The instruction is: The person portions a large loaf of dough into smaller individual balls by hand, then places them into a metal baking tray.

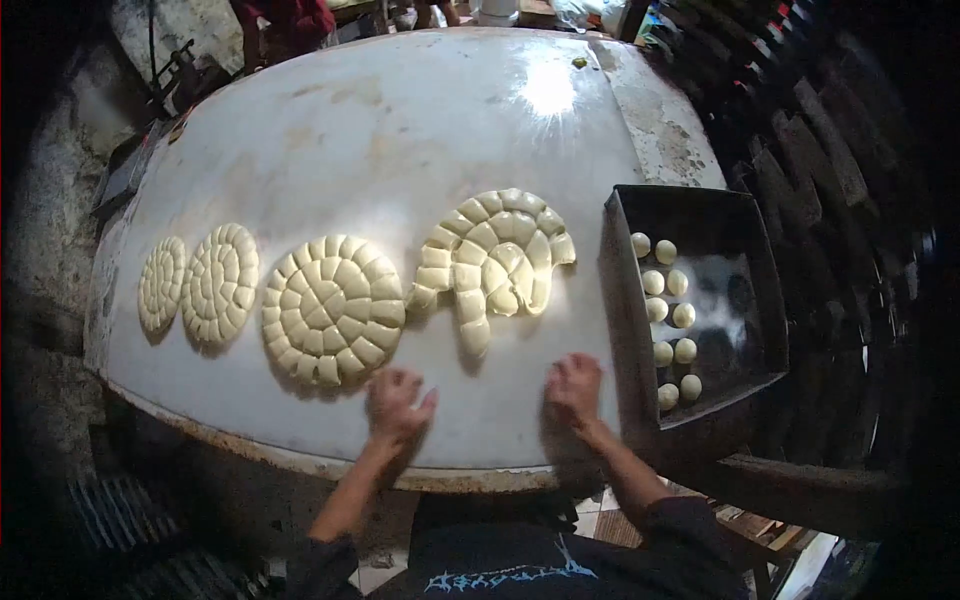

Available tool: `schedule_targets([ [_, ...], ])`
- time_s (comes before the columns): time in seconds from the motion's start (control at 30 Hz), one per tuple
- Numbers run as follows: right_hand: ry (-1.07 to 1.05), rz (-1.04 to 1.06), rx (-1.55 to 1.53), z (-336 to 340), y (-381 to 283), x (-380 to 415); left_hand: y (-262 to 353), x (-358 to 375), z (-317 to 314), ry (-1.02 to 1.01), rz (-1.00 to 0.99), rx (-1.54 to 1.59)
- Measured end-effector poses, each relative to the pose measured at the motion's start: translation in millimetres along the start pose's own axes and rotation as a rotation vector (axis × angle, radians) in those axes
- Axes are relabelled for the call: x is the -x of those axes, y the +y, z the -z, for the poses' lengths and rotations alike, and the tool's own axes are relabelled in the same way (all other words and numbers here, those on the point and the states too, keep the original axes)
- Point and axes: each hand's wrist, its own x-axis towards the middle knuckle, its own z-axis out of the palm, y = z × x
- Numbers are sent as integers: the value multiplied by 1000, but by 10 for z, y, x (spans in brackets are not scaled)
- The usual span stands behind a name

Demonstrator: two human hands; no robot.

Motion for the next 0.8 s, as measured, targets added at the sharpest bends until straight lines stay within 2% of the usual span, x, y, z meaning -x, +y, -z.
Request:
schedule_targets([
  [0.07,79,81,-189,-173,-322,-244,419,-219,-235,-89,84,370],
  [0.13,-2,151,-229,-333,-527,349,434,356,-391,-364,-111,399],
  [0.17,28,134,-206,-198,-384,384,335,534,-290,-283,-233,422],
  [0.2,-157,105,-200,51,-153,584,173,654,-95,-219,-341,446],
  [0.23,-345,74,-202,204,-11,754,15,538,62,-235,-365,456],
  [0.3,220,178,412,-73,384,599,-202,105,230,-336,-217,55],
  [0.33,225,156,420,-99,216,391,-120,-62,89,-343,-239,61],
  [0.4,247,-351,-321,-175,-279,-127,256,-285,-349,-115,-162,392],
  [0.47,135,36,-198,-314,-462,227,322,153,-412,-372,-396,397],
  [0.5,187,104,-223,-187,-557,426,269,341,-261,-292,-498,519],
  [0.53,200,96,-211,-44,-370,524,82,329,-238,-291,-517,526],
  [0.6,-178,-63,-41,243,0,679,-384,278,-226,-524,-341,340],
  [0.63,-184,-71,-39,180,15,639,-364,351,-661,-194,-211,593],
  [0.67,-93,-66,-82,21,-49,545,-213,281,-630,-210,-207,596],
  [0.73,117,-25,-150,-288,-135,144,211,-253,-523,-299,-366,518],
  [0.77,232,-4,-182,-346,-172,12,256,-48,-495,-315,-472,515],
  [0.8,221,53,-219,-253,-425,155,249,178,-459,-332,-580,513],
])
